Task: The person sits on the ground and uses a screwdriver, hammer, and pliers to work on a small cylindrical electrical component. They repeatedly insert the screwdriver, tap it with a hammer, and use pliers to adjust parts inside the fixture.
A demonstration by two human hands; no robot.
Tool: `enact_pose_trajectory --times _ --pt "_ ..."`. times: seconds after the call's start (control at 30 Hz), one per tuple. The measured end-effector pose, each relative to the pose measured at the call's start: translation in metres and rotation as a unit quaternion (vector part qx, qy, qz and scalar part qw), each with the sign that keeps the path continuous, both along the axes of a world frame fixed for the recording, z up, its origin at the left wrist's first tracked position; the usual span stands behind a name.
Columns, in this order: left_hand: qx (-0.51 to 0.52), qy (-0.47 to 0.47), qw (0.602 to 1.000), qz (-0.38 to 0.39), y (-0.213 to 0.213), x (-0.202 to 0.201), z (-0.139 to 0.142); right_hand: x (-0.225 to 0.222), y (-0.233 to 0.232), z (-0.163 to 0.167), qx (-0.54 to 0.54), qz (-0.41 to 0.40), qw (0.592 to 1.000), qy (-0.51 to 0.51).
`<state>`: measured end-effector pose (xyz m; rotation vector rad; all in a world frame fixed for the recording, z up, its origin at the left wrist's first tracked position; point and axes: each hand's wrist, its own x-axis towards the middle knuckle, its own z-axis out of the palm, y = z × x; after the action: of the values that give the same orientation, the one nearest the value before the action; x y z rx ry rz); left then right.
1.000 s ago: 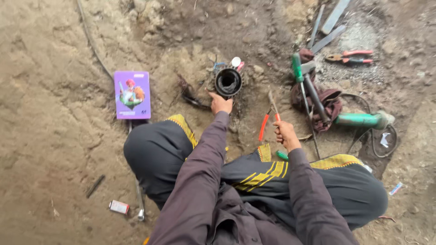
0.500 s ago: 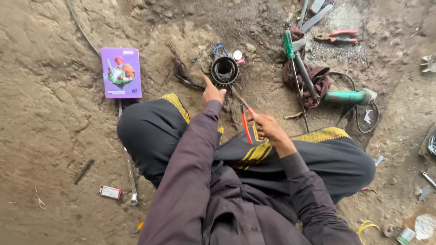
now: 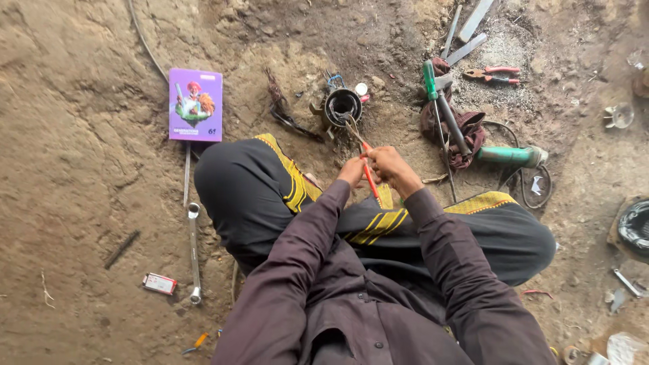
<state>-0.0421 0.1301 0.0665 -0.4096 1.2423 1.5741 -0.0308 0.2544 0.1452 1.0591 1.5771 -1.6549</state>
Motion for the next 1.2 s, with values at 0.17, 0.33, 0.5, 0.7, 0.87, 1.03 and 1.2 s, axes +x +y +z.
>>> enact_pose_trajectory --times 0.17,0.33,0.5,0.7,0.87,1.03,1.2 --pt "0.045 0.024 0.997 0.066 -0.001 0.003 -0.003 -0.015 0.002 0.003 0.035 0.012 0.999 -0.004" --pt "0.063 0.039 0.995 0.071 -0.002 0.006 -0.002 -0.028 0.011 0.004 0.059 0.052 0.996 -0.032" --pt "0.097 0.024 0.991 0.092 0.001 0.007 0.004 -0.046 0.028 0.006 0.154 0.194 0.969 -0.005" --pt "0.139 -0.012 0.982 0.13 0.005 0.001 0.003 -0.077 0.031 0.021 0.223 0.296 0.929 0.009" --pt "0.126 -0.014 0.983 0.133 0.008 0.002 0.004 -0.079 0.012 0.037 0.237 0.285 0.929 0.004" --pt "0.127 -0.027 0.979 0.16 0.009 0.003 0.012 -0.102 0.001 0.039 0.336 0.395 0.855 -0.02" --pt "0.127 -0.015 0.975 0.182 0.01 -0.001 0.015 -0.11 0.002 0.028 0.375 0.43 0.821 0.015"
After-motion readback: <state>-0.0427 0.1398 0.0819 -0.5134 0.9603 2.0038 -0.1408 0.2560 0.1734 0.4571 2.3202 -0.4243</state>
